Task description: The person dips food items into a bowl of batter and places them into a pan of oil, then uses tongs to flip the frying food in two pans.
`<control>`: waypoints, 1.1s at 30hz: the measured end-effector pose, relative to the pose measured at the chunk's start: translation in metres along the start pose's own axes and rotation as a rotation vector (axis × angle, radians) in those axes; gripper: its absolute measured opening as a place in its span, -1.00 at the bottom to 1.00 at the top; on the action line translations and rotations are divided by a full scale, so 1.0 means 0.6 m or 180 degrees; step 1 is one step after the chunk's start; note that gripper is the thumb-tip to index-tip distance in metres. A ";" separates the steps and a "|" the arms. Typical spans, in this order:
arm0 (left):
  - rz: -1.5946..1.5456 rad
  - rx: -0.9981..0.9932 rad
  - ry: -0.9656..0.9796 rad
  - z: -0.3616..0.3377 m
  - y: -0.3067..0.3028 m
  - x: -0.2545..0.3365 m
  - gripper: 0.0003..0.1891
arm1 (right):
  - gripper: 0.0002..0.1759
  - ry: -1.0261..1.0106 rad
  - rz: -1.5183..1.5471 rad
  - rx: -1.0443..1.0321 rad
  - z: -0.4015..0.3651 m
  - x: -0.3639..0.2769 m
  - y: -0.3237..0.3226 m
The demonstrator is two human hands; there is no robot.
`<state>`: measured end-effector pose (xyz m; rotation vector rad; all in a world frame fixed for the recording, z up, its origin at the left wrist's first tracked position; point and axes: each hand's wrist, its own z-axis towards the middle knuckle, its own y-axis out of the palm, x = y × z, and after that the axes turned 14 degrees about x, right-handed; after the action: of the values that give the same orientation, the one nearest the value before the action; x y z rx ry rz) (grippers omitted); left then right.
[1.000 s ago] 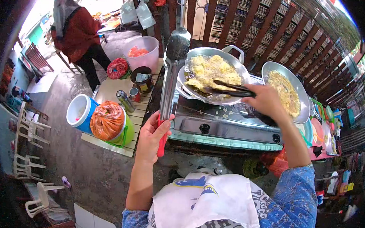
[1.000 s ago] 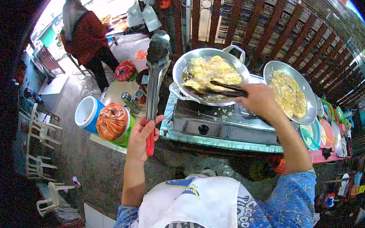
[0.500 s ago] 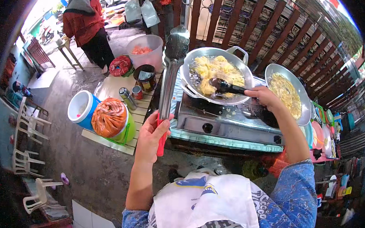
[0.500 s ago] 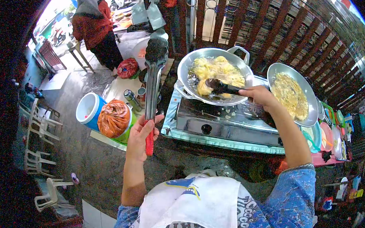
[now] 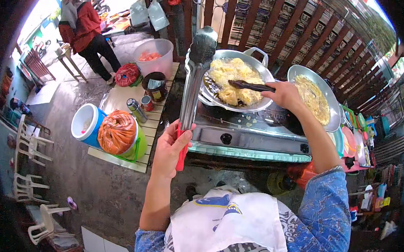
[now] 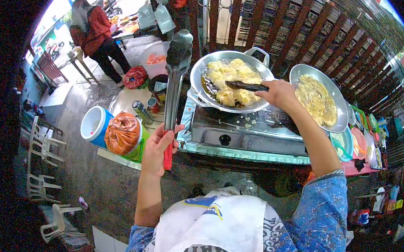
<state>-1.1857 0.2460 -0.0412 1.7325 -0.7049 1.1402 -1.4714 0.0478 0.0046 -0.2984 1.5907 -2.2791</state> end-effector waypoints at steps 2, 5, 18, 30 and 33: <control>-0.0010 -0.0020 0.0018 0.000 -0.004 0.001 -0.66 | -0.46 -0.0145 -0.0070 -0.0266 0.003 -0.001 -0.004; -0.0060 0.0035 -0.0022 -0.002 -0.015 0.006 -0.64 | -0.46 -0.0324 -0.0115 -0.0491 0.000 -0.009 -0.018; -0.0186 0.0188 -0.0176 -0.010 -0.028 0.011 -0.58 | -0.57 0.1415 0.1744 -0.0913 0.080 0.056 0.087; -0.0031 0.0117 -0.0162 0.002 -0.018 0.007 -0.55 | -0.57 0.1245 0.1734 -0.1021 0.105 0.061 0.120; -0.0011 0.0155 -0.0158 0.002 -0.016 0.007 -0.55 | -0.48 0.1480 0.2167 -0.1134 0.102 0.052 0.118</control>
<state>-1.1755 0.2493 -0.0414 1.8075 -0.7091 1.1236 -1.4667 -0.0396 -0.0407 0.6467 1.9260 -1.5963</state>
